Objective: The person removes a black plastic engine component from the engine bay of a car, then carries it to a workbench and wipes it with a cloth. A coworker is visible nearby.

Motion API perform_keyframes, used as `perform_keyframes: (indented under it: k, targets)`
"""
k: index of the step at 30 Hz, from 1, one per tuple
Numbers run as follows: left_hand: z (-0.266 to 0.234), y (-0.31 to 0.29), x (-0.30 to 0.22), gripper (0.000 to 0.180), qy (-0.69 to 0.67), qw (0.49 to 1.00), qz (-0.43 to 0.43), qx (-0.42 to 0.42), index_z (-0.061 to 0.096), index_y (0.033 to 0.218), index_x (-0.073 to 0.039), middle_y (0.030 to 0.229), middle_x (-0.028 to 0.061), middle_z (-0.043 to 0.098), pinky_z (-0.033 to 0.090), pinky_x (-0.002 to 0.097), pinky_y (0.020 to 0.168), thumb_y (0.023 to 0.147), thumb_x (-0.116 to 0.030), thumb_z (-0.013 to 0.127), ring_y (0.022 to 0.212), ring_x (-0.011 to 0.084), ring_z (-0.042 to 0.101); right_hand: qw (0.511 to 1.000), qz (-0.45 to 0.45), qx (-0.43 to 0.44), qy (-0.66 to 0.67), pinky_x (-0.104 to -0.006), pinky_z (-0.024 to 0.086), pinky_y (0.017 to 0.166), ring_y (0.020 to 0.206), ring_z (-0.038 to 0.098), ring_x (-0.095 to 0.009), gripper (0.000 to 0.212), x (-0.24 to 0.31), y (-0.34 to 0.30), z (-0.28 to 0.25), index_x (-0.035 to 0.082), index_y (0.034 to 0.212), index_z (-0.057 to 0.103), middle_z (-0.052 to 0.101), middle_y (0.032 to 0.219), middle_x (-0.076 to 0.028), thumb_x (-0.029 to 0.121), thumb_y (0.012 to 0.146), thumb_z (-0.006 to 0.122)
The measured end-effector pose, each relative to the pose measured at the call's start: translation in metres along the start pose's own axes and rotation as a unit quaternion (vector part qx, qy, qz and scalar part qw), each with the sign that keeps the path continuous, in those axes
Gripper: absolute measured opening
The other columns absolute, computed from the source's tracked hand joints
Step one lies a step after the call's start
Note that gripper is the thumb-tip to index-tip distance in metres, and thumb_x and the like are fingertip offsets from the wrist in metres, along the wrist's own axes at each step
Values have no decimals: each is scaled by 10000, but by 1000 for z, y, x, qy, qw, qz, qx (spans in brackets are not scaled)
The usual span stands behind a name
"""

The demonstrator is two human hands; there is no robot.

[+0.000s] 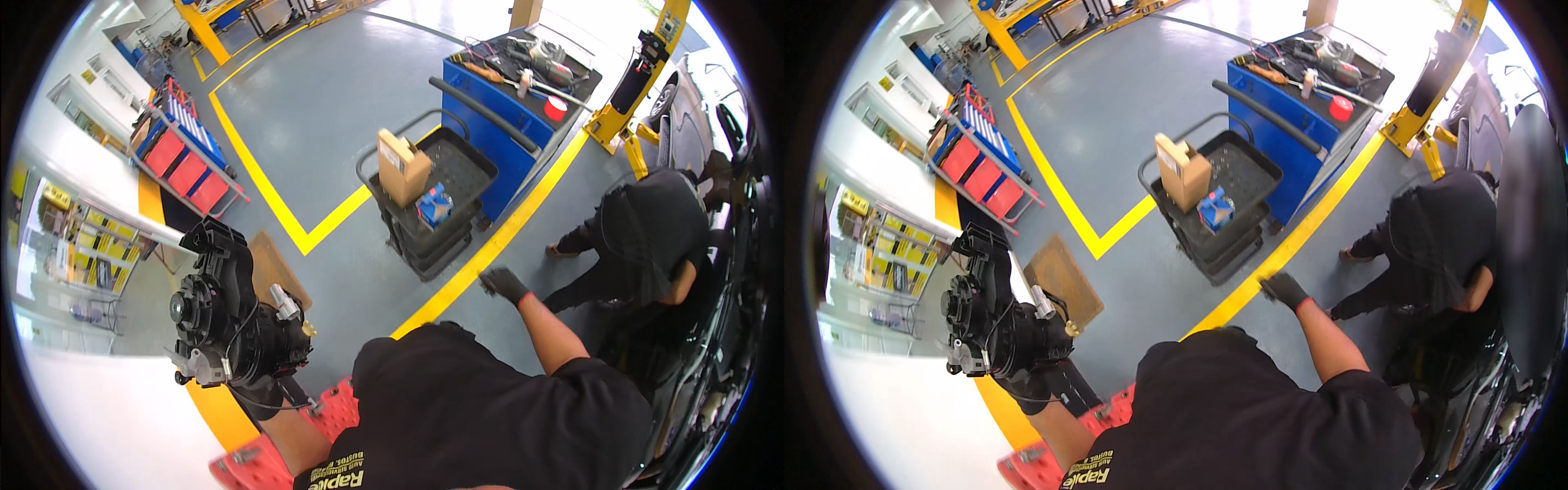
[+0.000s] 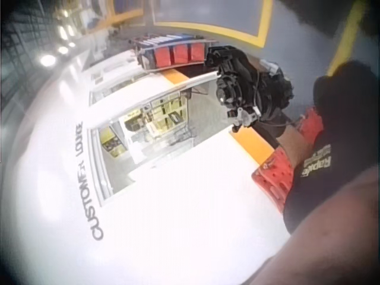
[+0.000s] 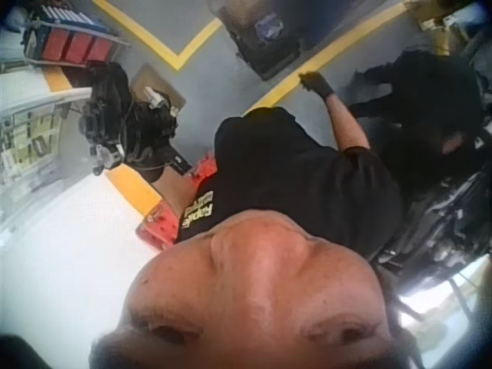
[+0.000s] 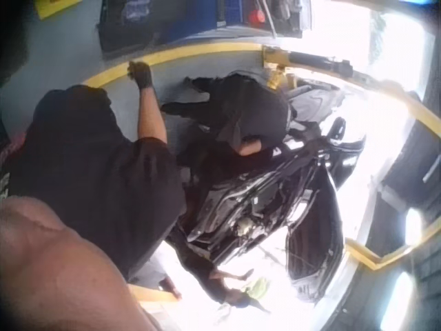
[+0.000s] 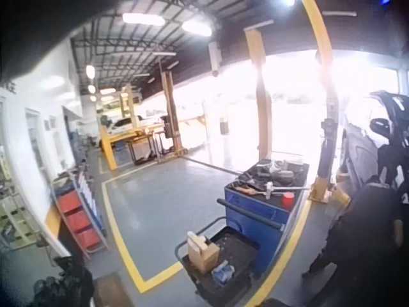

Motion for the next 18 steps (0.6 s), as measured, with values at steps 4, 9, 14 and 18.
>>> perform_keyframes:
  k: [4,9,14,18]
  targets:
    - [55,155,59,867,-22,999,-6,30,505,1417,-6,1396,113,596,470,382,1097,673,-159,923,1257,207,591,960,-44,-44,272,-282,514,641,697,638,-89,390,262,152,-173,17,886,719,676,757,-40,368,1041,646]
    - [132,355,132,917,-39,994,3,106,489,1430,-8,1406,112,587,462,386,1111,649,-166,945,1274,207,582,943,-169,-35,284,-292,518,678,766,636,-93,327,441,307,-207,-16,1056,719,697,850,-35,304,1007,675]
    - [258,539,167,968,-72,967,1,243,474,1442,-11,1416,110,577,455,389,1124,625,-173,966,1290,206,573,949,-235,-110,179,-356,543,745,843,684,-173,272,478,437,-199,27,1113,725,729,922,-77,268,994,684]
    - [352,641,177,1008,-117,933,5,341,462,1452,-13,1424,109,570,449,392,1135,605,-179,984,1303,206,566,928,-126,-123,329,-397,531,953,1056,685,-225,414,491,525,-230,-4,1252,682,718,1169,-130,271,945,727]
Point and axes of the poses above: each hand's wrist, its own y-axis towards the middle knuckle, its own z-axis out of the palm, x = y × z, the point moved 7 cm from there along y, towards the middle knuckle
